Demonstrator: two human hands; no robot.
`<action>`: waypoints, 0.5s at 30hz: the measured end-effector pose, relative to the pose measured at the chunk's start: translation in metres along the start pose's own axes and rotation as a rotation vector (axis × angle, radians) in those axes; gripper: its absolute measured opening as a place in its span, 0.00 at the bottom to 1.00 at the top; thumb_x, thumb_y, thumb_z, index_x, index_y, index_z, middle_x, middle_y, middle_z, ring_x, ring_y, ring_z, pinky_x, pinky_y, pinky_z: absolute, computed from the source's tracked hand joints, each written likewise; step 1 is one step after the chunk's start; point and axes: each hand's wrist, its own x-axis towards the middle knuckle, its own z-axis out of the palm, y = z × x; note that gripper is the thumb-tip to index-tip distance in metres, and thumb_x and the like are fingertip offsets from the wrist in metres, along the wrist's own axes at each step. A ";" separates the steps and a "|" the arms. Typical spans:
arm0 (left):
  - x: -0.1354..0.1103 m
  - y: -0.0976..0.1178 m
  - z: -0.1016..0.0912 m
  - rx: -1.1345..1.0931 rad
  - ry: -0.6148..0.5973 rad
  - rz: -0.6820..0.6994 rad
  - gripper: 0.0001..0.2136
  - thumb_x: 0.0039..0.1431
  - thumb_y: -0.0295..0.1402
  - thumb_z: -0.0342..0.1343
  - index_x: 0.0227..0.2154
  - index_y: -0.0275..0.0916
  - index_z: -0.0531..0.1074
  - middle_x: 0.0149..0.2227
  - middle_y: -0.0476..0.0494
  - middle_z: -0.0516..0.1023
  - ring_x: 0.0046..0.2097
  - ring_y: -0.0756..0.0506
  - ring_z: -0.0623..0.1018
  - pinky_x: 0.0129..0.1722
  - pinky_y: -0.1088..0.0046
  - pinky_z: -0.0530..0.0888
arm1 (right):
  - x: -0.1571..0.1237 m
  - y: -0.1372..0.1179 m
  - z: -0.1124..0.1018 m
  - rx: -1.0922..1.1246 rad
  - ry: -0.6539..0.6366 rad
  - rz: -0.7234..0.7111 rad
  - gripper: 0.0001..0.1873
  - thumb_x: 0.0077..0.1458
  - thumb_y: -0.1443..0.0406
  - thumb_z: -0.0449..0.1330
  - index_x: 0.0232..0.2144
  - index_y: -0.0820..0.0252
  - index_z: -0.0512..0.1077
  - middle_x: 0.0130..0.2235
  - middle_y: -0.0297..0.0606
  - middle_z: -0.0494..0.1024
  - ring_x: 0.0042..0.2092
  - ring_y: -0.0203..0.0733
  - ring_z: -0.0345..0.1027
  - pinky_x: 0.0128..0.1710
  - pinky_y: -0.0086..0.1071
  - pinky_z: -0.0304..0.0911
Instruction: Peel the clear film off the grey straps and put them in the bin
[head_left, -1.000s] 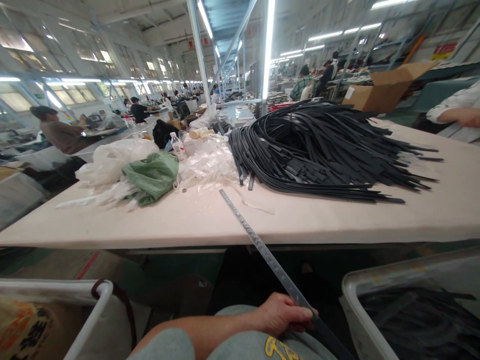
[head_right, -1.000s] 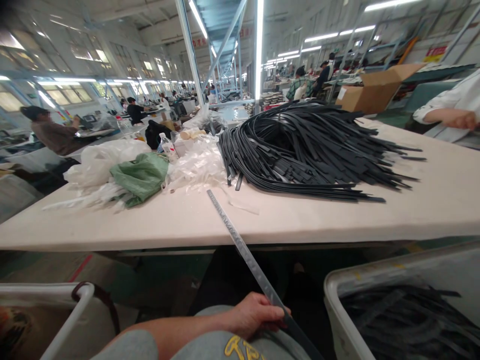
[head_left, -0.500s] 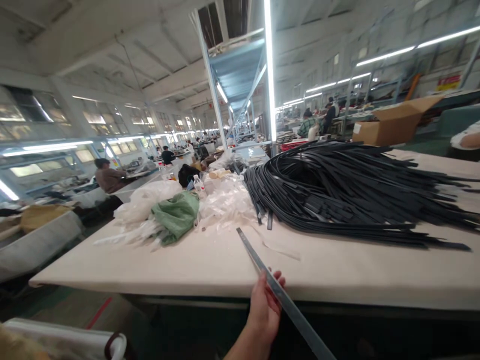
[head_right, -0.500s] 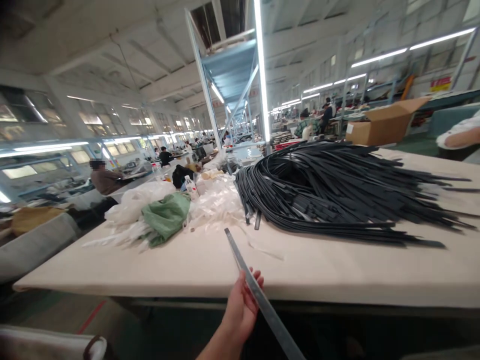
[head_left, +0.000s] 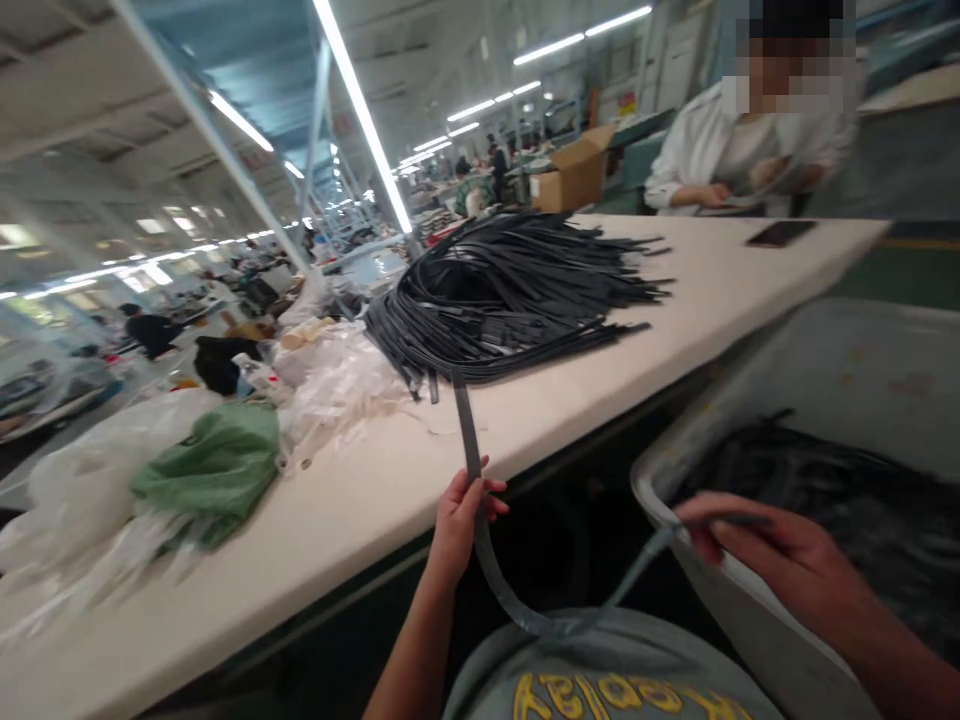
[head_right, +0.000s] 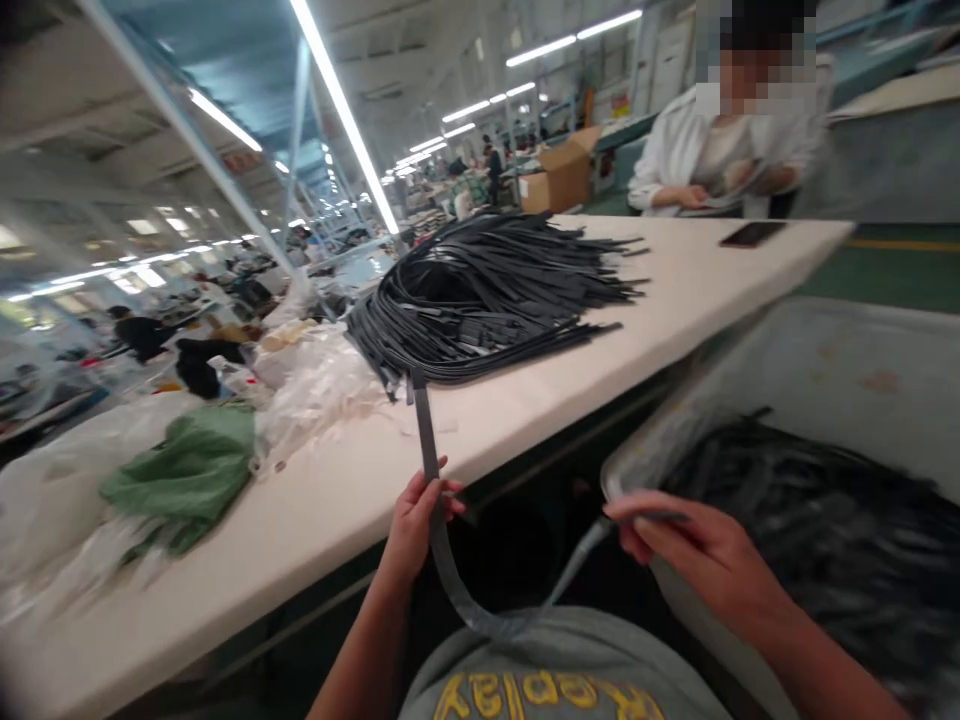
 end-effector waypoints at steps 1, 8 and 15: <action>-0.005 -0.006 0.006 0.026 -0.076 -0.042 0.24 0.57 0.45 0.61 0.53 0.37 0.72 0.37 0.40 0.81 0.29 0.49 0.78 0.29 0.76 0.68 | 0.010 -0.012 -0.001 -0.014 -0.040 -0.067 0.20 0.56 0.44 0.58 0.34 0.49 0.81 0.35 0.44 0.79 0.38 0.52 0.74 0.43 0.46 0.70; -0.031 -0.026 0.037 0.246 -0.542 -0.180 0.21 0.61 0.46 0.56 0.51 0.37 0.74 0.38 0.40 0.81 0.32 0.47 0.78 0.32 0.73 0.70 | 0.076 -0.041 0.004 0.251 -0.266 -0.237 0.22 0.63 0.49 0.56 0.40 0.59 0.79 0.63 0.42 0.67 0.58 0.51 0.65 0.61 0.46 0.56; -0.015 0.001 0.063 0.243 -0.586 0.039 0.28 0.55 0.49 0.60 0.55 0.41 0.72 0.55 0.38 0.76 0.56 0.36 0.74 0.57 0.60 0.68 | 0.065 -0.048 0.033 0.243 -0.188 -0.396 0.22 0.66 0.52 0.52 0.41 0.61 0.78 0.47 0.42 0.80 0.54 0.45 0.69 0.62 0.45 0.54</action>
